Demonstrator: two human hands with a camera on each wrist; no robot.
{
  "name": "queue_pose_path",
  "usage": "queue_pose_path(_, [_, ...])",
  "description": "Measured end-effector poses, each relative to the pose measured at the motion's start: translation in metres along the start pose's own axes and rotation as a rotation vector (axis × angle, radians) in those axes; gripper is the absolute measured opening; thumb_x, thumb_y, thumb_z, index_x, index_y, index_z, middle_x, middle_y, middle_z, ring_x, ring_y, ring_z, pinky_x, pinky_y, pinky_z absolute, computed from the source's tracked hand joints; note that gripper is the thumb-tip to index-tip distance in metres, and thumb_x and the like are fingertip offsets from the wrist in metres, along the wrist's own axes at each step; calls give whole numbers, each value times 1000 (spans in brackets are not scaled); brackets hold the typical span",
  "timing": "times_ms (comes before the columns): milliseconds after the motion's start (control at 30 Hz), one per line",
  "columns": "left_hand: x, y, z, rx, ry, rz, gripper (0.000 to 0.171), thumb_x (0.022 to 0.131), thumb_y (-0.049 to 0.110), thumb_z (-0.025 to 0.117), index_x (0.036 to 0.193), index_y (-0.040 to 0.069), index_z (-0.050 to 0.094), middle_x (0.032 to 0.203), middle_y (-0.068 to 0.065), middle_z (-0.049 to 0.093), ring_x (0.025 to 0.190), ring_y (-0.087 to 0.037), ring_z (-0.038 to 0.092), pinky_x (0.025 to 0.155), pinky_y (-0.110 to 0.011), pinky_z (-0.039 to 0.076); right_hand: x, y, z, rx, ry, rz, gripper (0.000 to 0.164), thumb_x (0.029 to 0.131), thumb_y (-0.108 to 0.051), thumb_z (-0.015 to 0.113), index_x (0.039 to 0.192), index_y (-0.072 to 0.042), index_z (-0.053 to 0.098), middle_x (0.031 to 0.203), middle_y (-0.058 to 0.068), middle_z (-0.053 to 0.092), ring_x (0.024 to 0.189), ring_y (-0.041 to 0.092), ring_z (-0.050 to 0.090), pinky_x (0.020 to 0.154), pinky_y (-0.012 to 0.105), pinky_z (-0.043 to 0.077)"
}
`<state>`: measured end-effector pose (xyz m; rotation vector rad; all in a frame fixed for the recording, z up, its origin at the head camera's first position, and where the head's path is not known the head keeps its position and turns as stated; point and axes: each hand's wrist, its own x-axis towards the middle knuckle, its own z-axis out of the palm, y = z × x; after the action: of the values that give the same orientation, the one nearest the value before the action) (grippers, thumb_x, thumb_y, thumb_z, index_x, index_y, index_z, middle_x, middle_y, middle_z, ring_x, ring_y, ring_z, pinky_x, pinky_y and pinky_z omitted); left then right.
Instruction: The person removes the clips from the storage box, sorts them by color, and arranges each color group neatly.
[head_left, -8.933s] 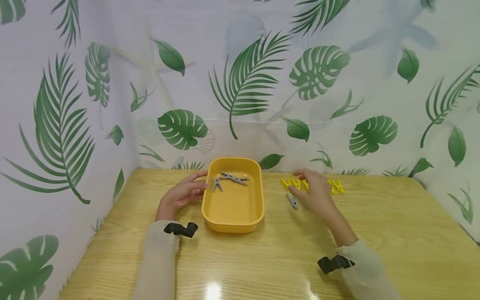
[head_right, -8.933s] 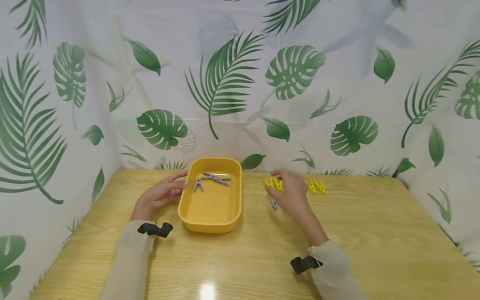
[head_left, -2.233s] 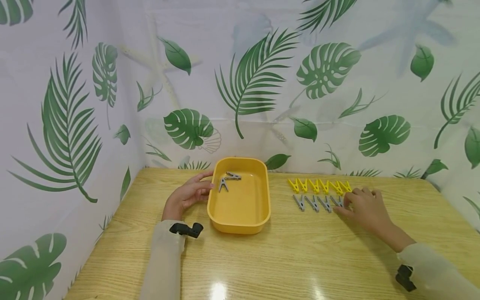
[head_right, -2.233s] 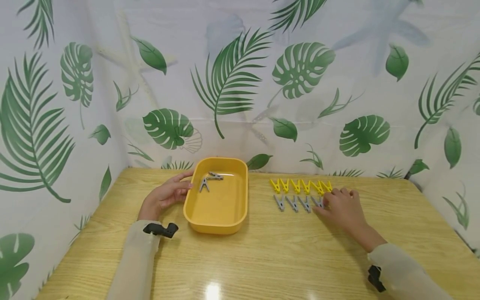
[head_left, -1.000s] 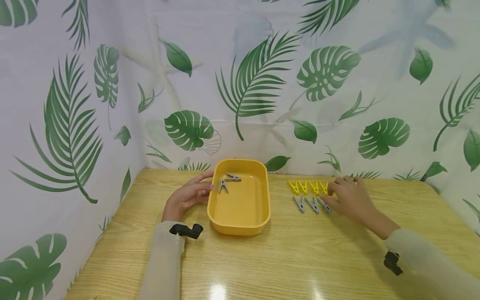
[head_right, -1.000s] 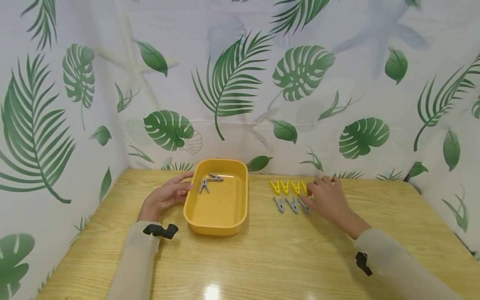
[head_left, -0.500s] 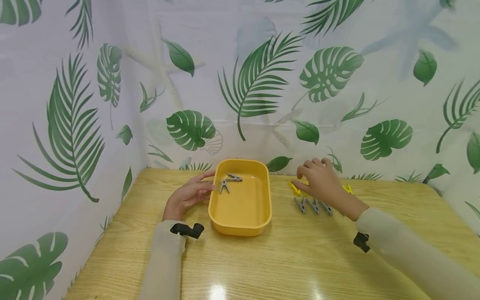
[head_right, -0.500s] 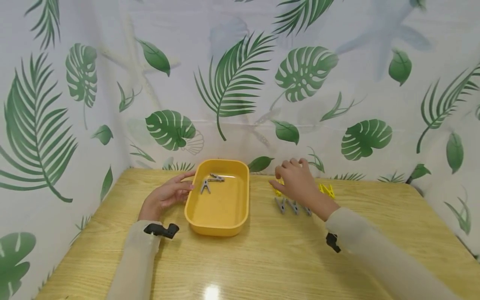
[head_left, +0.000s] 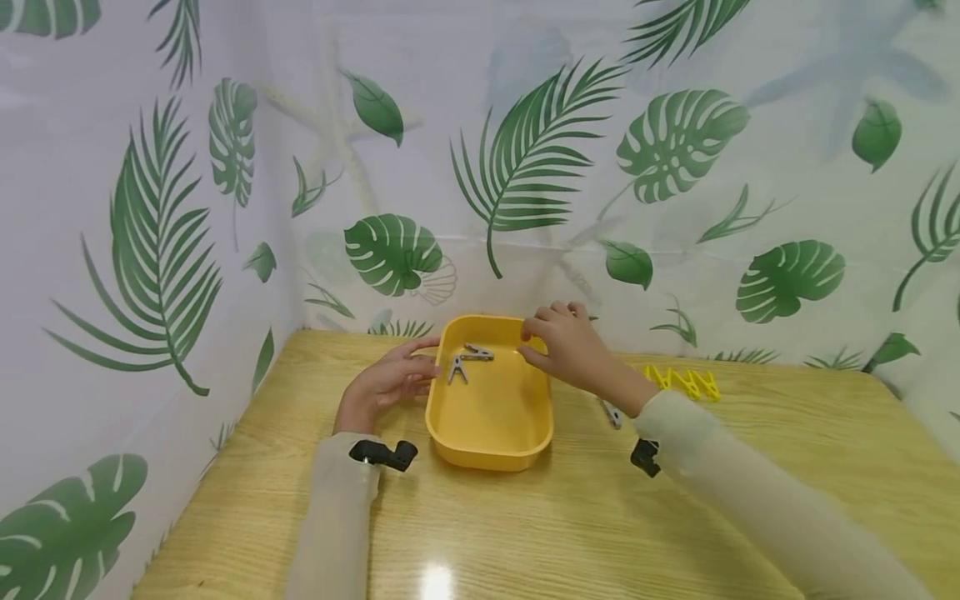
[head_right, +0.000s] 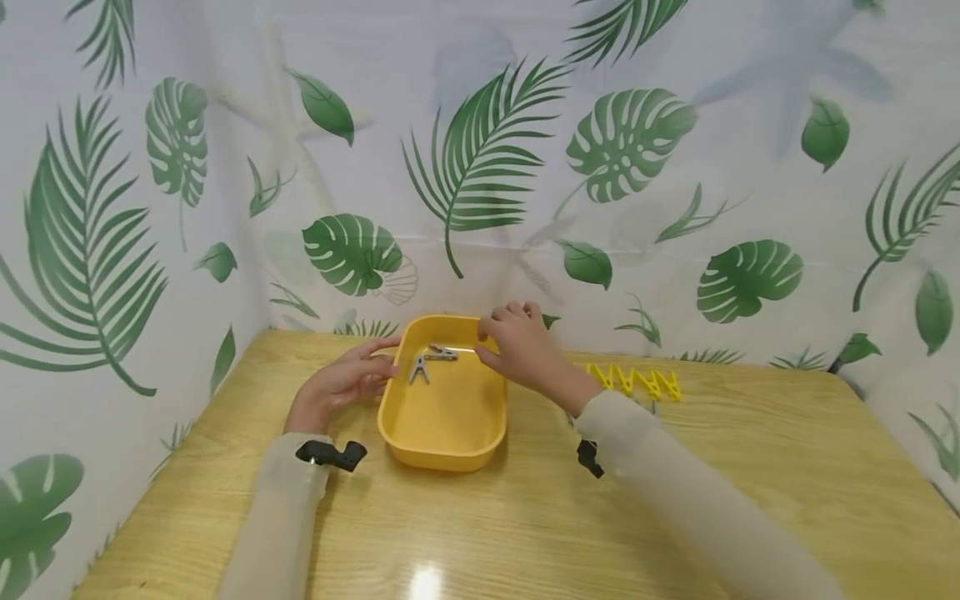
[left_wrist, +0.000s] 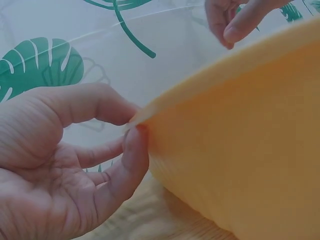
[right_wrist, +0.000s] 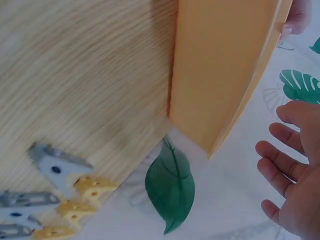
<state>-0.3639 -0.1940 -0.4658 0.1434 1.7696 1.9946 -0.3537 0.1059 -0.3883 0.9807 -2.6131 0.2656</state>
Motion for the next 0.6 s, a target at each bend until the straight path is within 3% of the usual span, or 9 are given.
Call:
queue_pose_path(233, [2,4,0,23,-4,0,65,97,-3,57,157,9,33,147,-29,51,98,-17,69,82,-31,60,18,-9,9,57,-51,-3,13,92,-21,76,96,-10,71,97,10,69,93,30,54,98,59,38])
queue_pose_path(600, [0,5,3,67,1,9,61,99,1,56,156,7,35,145,-27,51,110,-22,64,83,-31,58,37,-21,35,60,-205,32,17,94,-17,72,109,-9,75,107,12,72,99,29,55,103,59,37])
